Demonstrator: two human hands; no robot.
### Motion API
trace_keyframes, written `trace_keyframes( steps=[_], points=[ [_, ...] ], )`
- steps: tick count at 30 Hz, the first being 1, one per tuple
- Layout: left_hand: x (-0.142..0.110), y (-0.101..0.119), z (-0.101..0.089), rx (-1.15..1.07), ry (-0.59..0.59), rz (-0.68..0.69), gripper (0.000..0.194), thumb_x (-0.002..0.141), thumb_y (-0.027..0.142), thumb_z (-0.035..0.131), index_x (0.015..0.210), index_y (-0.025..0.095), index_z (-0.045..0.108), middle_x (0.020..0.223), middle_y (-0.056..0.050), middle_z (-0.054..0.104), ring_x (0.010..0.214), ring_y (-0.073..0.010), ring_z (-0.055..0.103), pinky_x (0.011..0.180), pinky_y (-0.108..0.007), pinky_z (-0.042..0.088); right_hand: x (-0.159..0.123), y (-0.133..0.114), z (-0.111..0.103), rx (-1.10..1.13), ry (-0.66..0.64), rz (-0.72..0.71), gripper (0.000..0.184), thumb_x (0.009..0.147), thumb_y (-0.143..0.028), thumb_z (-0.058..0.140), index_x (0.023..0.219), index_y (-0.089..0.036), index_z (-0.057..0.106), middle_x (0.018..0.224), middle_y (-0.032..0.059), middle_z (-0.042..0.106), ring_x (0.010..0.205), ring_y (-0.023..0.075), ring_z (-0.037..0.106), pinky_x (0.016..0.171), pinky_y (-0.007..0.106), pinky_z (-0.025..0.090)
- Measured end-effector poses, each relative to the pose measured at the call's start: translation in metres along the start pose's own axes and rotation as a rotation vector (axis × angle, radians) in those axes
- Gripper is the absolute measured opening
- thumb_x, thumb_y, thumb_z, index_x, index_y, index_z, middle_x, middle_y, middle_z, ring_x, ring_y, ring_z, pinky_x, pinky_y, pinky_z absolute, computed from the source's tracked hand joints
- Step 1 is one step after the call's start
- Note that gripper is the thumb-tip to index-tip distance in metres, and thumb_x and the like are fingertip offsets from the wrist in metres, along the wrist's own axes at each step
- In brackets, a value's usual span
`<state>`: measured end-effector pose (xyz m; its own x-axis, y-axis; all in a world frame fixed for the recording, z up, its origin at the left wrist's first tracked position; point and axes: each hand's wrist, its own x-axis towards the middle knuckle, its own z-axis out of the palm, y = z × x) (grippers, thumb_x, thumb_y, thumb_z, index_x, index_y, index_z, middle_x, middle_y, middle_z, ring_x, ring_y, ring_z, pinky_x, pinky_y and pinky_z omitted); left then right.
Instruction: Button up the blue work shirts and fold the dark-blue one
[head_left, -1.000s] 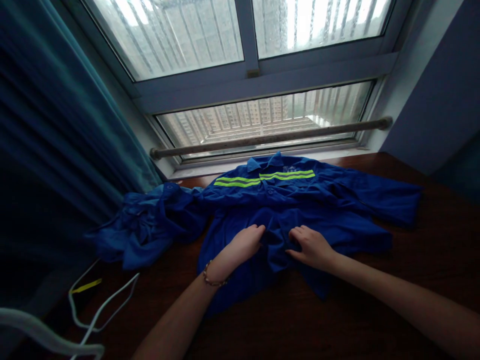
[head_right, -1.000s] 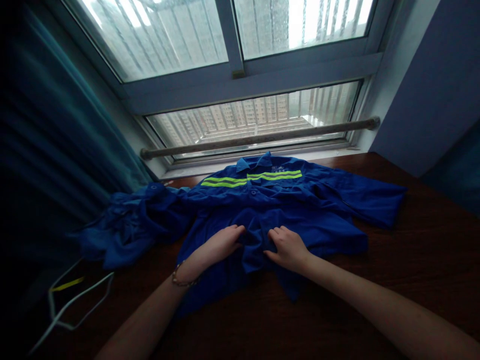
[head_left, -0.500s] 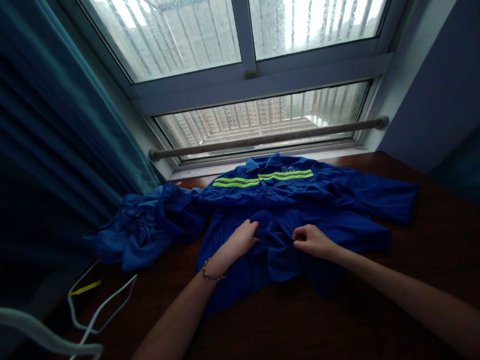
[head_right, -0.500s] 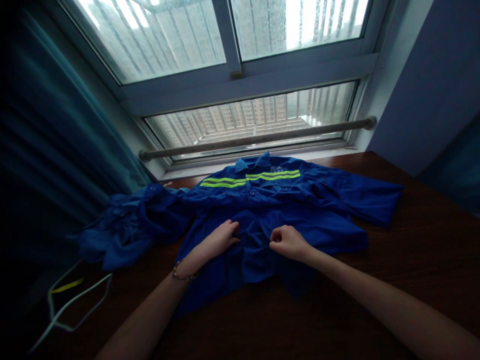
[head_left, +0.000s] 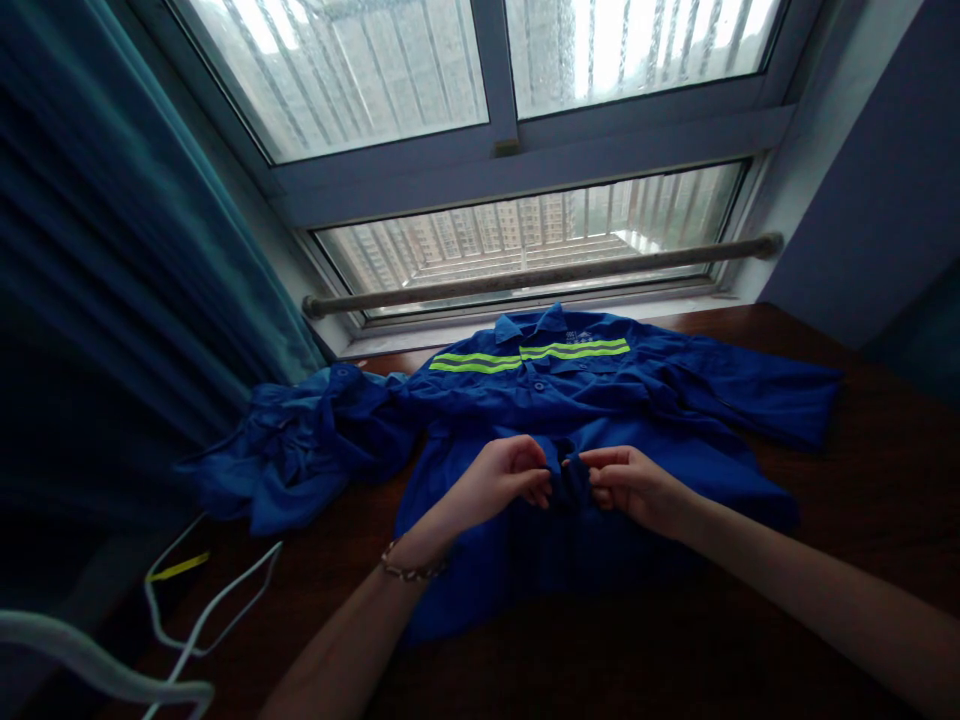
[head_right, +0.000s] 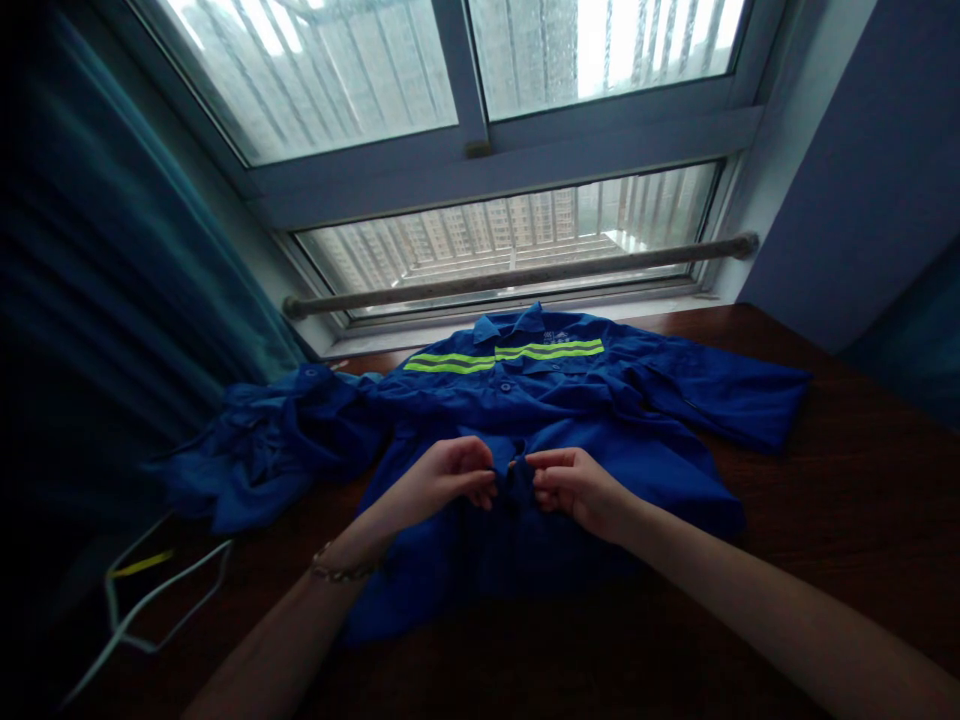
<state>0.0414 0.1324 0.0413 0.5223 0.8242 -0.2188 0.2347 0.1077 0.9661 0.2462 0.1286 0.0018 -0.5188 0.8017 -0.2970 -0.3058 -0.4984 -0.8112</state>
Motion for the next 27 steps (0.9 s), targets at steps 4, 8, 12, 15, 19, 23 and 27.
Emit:
trace_keyframes(
  steps=[4, 8, 12, 15, 19, 23, 27],
  points=[
    [0.001, -0.001, 0.011, -0.126, 0.079, -0.007, 0.029, 0.068, 0.030, 0.065, 0.082, 0.011, 0.049, 0.073, -0.004, 0.063, 0.064, -0.0156, 0.063, 0.060, -0.026, 0.049, -0.007, 0.001, 0.008, -0.080, -0.067, -0.047, 0.032, 0.066, -0.028, 0.066, 0.093, -0.012, 0.066, 0.068, 0.0028, 0.056, 0.052, 0.0052, 0.044, 0.049, 0.019, 0.034],
    [0.002, -0.002, 0.014, -0.188, 0.085, -0.014, 0.029, 0.065, 0.025, 0.068, 0.081, 0.010, 0.049, 0.075, -0.004, 0.063, 0.067, -0.0160, 0.064, 0.063, -0.026, 0.050, -0.008, 0.001, 0.009, -0.374, -0.037, -0.298, 0.023, 0.073, -0.032, 0.061, 0.089, -0.016, 0.068, 0.078, 0.0023, 0.053, 0.057, 0.0058, 0.046, 0.048, 0.018, 0.036],
    [0.001, -0.004, 0.019, -0.207, 0.083, -0.006, 0.025, 0.066, 0.021, 0.067, 0.080, 0.011, 0.049, 0.074, -0.004, 0.064, 0.068, -0.0157, 0.064, 0.062, -0.026, 0.050, -0.007, 0.005, 0.007, -0.581, 0.060, -0.508, 0.015, 0.073, -0.027, 0.061, 0.085, -0.020, 0.068, 0.086, 0.0033, 0.053, 0.067, 0.0105, 0.052, 0.054, 0.021, 0.042],
    [0.001, -0.007, 0.025, -0.200, 0.095, 0.022, 0.022, 0.067, 0.020, 0.065, 0.080, 0.011, 0.049, 0.074, -0.004, 0.064, 0.067, -0.0155, 0.064, 0.062, -0.025, 0.050, -0.007, 0.008, 0.006, -0.652, 0.112, -0.567, 0.011, 0.073, -0.024, 0.061, 0.080, -0.021, 0.068, 0.085, 0.0035, 0.056, 0.074, 0.0133, 0.054, 0.060, 0.023, 0.044],
    [0.002, -0.010, 0.030, -0.206, 0.121, 0.055, 0.019, 0.069, 0.019, 0.063, 0.080, 0.011, 0.050, 0.075, -0.005, 0.065, 0.068, -0.0158, 0.064, 0.063, -0.026, 0.050, -0.008, 0.007, 0.005, -0.738, 0.124, -0.624, 0.010, 0.074, -0.022, 0.060, 0.080, -0.020, 0.067, 0.084, 0.0037, 0.058, 0.077, 0.0142, 0.055, 0.065, 0.024, 0.044],
    [0.003, -0.011, 0.031, -0.174, 0.137, 0.067, 0.017, 0.070, 0.020, 0.062, 0.080, 0.012, 0.052, 0.076, -0.006, 0.066, 0.069, -0.0163, 0.064, 0.065, -0.027, 0.050, -0.007, 0.008, 0.004, -0.784, 0.138, -0.642, 0.009, 0.075, -0.020, 0.058, 0.077, -0.018, 0.066, 0.081, 0.0036, 0.059, 0.075, 0.0137, 0.056, 0.065, 0.024, 0.044],
    [0.003, -0.012, 0.031, -0.142, 0.156, 0.060, 0.013, 0.069, 0.017, 0.061, 0.079, 0.012, 0.054, 0.075, -0.006, 0.066, 0.069, -0.0172, 0.063, 0.065, -0.028, 0.050, -0.005, 0.011, 0.001, -0.811, 0.179, -0.655, 0.007, 0.075, -0.020, 0.058, 0.074, -0.017, 0.065, 0.077, 0.0026, 0.061, 0.071, 0.0134, 0.056, 0.063, 0.023, 0.043]
  ],
)
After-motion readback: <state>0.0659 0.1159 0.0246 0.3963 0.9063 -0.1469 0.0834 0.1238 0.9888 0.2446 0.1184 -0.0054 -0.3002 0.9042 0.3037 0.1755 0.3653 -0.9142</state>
